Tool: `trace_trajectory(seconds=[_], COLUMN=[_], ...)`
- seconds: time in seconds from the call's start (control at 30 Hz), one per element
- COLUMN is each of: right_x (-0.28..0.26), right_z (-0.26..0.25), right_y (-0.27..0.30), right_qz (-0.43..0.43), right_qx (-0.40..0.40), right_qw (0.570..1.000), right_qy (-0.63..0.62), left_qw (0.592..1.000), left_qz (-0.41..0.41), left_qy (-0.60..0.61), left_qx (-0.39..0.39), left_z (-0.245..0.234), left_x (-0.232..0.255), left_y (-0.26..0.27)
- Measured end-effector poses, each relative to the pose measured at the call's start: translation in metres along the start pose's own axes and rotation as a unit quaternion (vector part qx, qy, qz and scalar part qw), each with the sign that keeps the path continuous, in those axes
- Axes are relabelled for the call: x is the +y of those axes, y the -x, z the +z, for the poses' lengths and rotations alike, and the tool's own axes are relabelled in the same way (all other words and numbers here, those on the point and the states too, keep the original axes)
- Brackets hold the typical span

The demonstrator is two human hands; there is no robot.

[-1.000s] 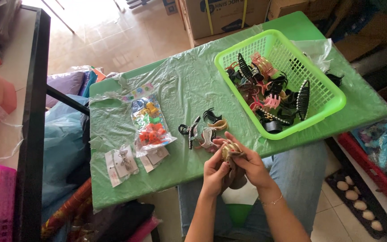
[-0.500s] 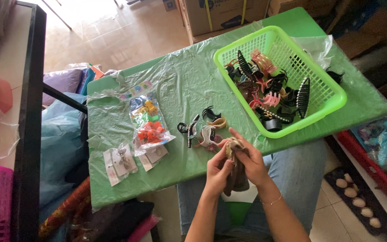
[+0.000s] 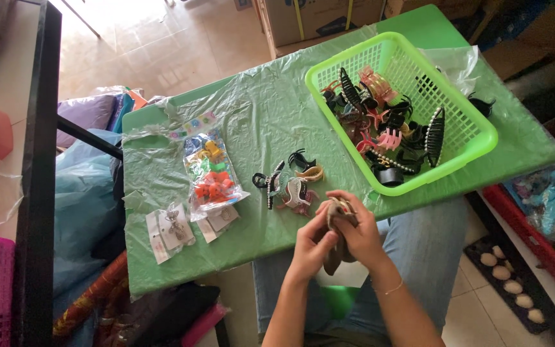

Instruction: Sorting and organizing various hair clips and accessories into a basket and small plastic bags.

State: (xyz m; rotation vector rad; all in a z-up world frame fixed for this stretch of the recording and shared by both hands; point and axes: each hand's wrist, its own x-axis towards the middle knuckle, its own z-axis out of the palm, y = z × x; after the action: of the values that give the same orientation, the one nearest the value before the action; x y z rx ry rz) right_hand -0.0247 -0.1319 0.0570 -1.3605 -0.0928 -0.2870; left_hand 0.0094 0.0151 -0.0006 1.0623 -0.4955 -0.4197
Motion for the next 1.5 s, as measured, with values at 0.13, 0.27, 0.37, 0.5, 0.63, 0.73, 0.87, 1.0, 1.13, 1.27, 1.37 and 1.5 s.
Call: trace_trajectory(seconds=[0.13,0.27,0.37,0.5,0.63,0.73,0.87,1.0,1.13,1.27,1.37,1.5], right_x=[-0.016,-0.019,-0.013,-0.006,-0.001,-0.018,-0.029,-0.014,0.001,-0.001,-0.017,-0.039], right_z=[0.007,-0.003,-0.005,-0.001,0.001,0.007,0.009,0.012,0.016,0.016,0.018,0.017], right_y=[-0.006,-0.008,-0.006,-0.005,-0.007,-0.008,-0.004,0.004,0.002,-0.007,-0.016,-0.025], right_qz=[0.036,0.043,0.038,-0.005,-0.038,-0.100,-0.027,-0.013,0.000,-0.024,-0.058,-0.089], right_qx=[0.014,-0.067,-0.091,-0.114,-0.122,-0.149,-0.124,-0.091,-0.011,0.074,0.117,0.151], right_qw=[0.999,0.992,0.982,0.966,0.947,0.922,0.984,0.990,0.983,0.973,0.978,0.980], right_qy=[-0.013,-0.100,-0.163,-0.230,-0.294,-0.342,-0.125,-0.109,-0.185,-0.217,-0.163,-0.094], left_qw=[0.998,0.993,0.996,0.990,0.986,0.968,0.907,0.884,0.888,0.873,0.836,0.691], left_qz=[-0.002,0.003,0.013,0.079,0.098,0.145,0.198,0.212,0.204,0.223,0.239,0.200], left_qy=[0.048,0.107,0.073,-0.089,-0.055,-0.154,-0.359,-0.406,-0.401,-0.419,-0.471,-0.664], left_qx=[0.031,0.057,0.058,0.073,0.127,0.136,0.097,0.093,0.092,0.109,0.149,0.203], left_z=[-0.001,0.010,0.021,0.019,0.016,0.019,0.025,0.027,0.032,0.027,0.017,0.000], left_x=[0.003,0.024,0.043,0.049,0.061,0.077,0.084,0.084,0.088,0.093,0.105,0.126], left_y=[0.000,-0.002,-0.001,0.003,0.002,-0.002,-0.002,0.000,-0.002,-0.011,-0.026,-0.059])
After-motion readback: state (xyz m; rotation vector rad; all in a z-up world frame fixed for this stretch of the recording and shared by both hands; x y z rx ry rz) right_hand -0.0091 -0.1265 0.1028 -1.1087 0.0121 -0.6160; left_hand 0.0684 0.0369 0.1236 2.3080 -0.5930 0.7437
